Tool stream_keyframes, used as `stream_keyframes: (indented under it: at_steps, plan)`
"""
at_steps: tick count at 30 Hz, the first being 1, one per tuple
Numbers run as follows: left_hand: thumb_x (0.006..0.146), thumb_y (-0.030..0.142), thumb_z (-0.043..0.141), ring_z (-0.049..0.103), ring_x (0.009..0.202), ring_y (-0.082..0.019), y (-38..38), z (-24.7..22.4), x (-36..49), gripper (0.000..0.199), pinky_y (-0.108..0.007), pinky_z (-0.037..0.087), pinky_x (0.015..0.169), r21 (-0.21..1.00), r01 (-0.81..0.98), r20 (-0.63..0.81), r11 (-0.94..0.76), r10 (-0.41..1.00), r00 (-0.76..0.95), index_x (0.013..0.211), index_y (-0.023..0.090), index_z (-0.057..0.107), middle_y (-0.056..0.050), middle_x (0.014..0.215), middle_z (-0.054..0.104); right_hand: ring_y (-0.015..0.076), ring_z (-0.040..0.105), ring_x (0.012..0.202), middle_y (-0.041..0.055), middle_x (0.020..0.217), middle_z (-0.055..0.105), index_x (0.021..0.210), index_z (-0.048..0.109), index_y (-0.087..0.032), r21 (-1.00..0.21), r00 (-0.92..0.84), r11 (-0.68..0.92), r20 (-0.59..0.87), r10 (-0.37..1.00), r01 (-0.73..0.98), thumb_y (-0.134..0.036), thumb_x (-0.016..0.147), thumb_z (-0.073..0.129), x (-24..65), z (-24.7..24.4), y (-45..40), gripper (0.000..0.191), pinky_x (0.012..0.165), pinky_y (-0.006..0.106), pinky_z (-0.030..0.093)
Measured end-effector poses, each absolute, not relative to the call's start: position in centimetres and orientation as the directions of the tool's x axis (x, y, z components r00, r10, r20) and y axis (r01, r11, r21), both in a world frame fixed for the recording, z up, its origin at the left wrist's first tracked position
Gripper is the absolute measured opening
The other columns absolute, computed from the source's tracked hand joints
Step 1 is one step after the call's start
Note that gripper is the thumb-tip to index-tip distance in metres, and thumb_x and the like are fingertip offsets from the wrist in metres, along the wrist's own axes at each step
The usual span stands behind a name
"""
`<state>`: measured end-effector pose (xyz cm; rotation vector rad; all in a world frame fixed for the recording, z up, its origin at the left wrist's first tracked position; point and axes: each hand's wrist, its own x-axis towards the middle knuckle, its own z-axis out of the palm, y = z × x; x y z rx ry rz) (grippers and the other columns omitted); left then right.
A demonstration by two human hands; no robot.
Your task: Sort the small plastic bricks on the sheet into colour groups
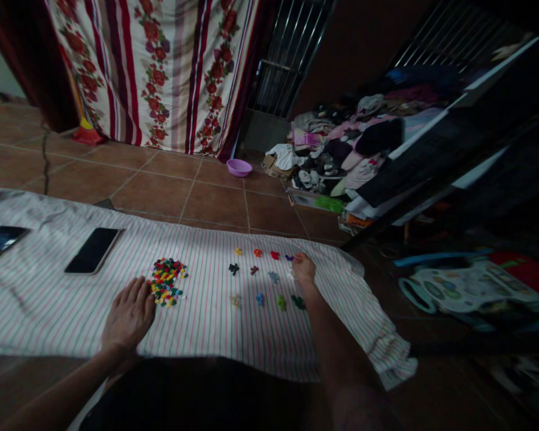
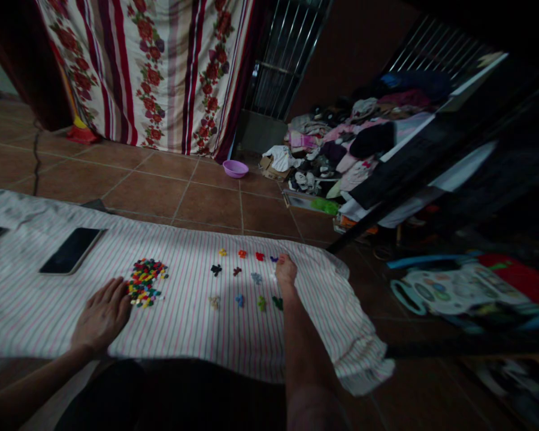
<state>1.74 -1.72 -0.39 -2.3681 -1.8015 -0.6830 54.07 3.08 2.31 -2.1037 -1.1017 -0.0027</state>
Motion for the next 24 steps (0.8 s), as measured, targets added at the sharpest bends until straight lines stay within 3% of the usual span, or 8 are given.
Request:
stream_keyframes:
  at_steps: [13, 16, 21, 24]
  plan:
    - [0.088, 0.034, 0.030, 0.043, 0.131, -0.032, -2.0, 1.1, 2.3, 0.049, -0.049, 0.034, 0.106, 0.220, 0.935, 0.359, -0.278, 0.914, 0.187, 0.118, 0.008, 0.058, -0.020, 0.130, 0.057, 0.0201, 0.066, 0.089, 0.0108, 0.094, 0.071, 0.097, 0.067, -0.015, -0.695, 0.634, -0.302, 0.281, 0.721, 0.652, -0.021, 0.075, 0.046, 49.4, 5.8, 0.0, 0.031, 0.087, 0.033, 0.050]
    - [0.088, 0.033, 0.028, 0.043, 0.131, -0.032, -2.1, 1.2, 2.3, 0.049, -0.049, 0.034, 0.105, 0.227, 0.932, 0.366, -0.282, 0.912, 0.187, 0.119, 0.007, 0.057, -0.021, 0.130, 0.056, 0.0198, 0.065, 0.091, 0.0106, 0.099, 0.071, 0.098, 0.067, -0.016, -0.706, 0.559, -0.195, 0.329, 0.761, 0.681, -0.026, 0.078, 0.046, 44.5, 6.3, -2.4, 0.031, 0.087, 0.032, 0.051]
    - [0.089, 0.033, 0.029, 0.044, 0.130, -0.031, -2.2, 1.1, 2.2, 0.048, -0.047, 0.035, 0.105, 0.220, 0.936, 0.382, -0.275, 0.907, 0.177, 0.119, 0.007, 0.057, -0.020, 0.129, 0.057, 0.0183, 0.065, 0.087, 0.0079, 0.095, 0.070, 0.095, 0.068, -0.020, -0.744, 0.274, 0.115, 0.379, 0.884, 0.658, -0.031, 0.086, 0.046, 34.3, 5.2, -7.8, 0.026, 0.077, 0.030, 0.054]
    - [0.090, 0.033, 0.030, 0.044, 0.130, -0.032, -2.1, 1.1, 2.2, 0.049, -0.046, 0.035, 0.105, 0.230, 0.934, 0.389, -0.273, 0.905, 0.169, 0.119, 0.006, 0.057, -0.021, 0.130, 0.056, 0.0165, 0.065, 0.085, 0.0069, 0.094, 0.070, 0.098, 0.068, -0.020, -0.747, 0.141, 0.196, 0.362, 0.922, 0.636, -0.028, 0.088, 0.047, 29.3, 4.1, -10.4, 0.024, 0.076, 0.028, 0.054]
